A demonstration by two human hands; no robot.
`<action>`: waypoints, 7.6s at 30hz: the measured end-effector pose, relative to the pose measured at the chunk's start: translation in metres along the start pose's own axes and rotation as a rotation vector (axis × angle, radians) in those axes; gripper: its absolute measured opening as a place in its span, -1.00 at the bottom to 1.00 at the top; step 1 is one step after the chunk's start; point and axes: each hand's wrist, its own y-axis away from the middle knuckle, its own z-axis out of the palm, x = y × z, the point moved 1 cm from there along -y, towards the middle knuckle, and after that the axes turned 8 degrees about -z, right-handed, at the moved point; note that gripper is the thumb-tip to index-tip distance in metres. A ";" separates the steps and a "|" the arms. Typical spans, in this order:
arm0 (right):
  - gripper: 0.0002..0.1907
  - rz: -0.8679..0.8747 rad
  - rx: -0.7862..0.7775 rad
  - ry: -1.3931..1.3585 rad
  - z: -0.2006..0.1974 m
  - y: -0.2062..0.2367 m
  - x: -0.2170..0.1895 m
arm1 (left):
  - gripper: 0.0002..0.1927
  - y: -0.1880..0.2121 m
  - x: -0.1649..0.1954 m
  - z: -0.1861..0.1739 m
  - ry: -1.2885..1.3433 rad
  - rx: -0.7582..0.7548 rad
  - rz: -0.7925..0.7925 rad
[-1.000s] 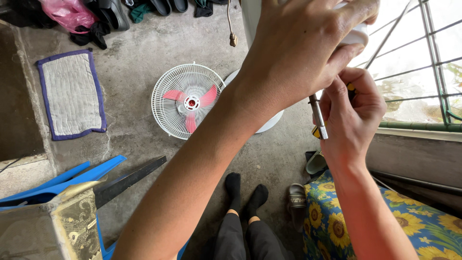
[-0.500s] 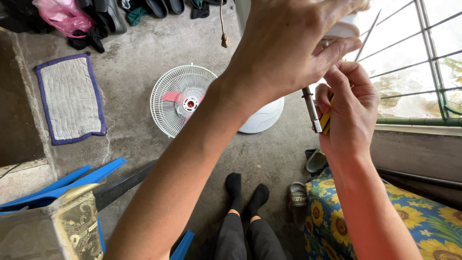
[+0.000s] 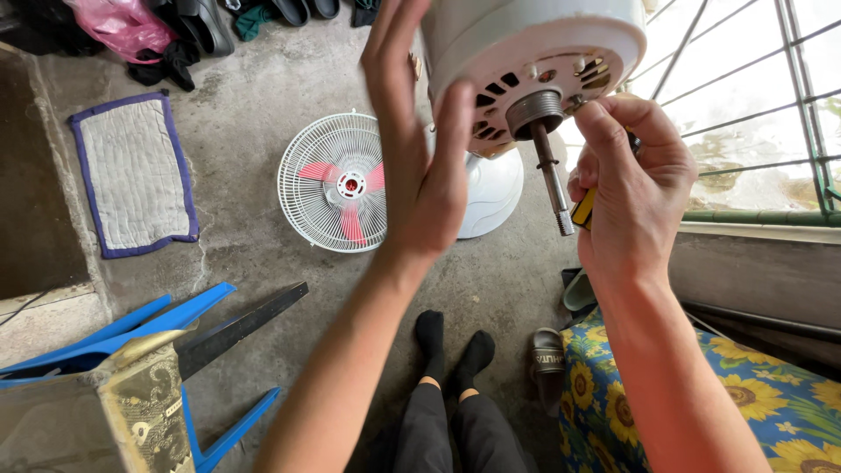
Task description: The person uses a screwdriver to unscrew and work on the motor housing of a pedestal fan, holding the fan head steady while turning the screwdriver on its rear components and briefly reaching into a nearby storage box.
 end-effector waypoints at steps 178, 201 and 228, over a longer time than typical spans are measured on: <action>-0.47 0.222 -0.210 0.980 -0.003 0.088 -0.101 | -0.72 0.039 0.015 0.084 1.197 0.050 -0.972; -0.47 0.324 -0.157 0.598 -0.011 0.085 -0.100 | -0.72 0.032 0.018 0.098 1.199 0.152 -0.993; -0.48 0.143 -0.287 0.600 -0.063 0.050 -0.115 | -0.74 0.025 0.025 0.145 0.986 0.466 -0.662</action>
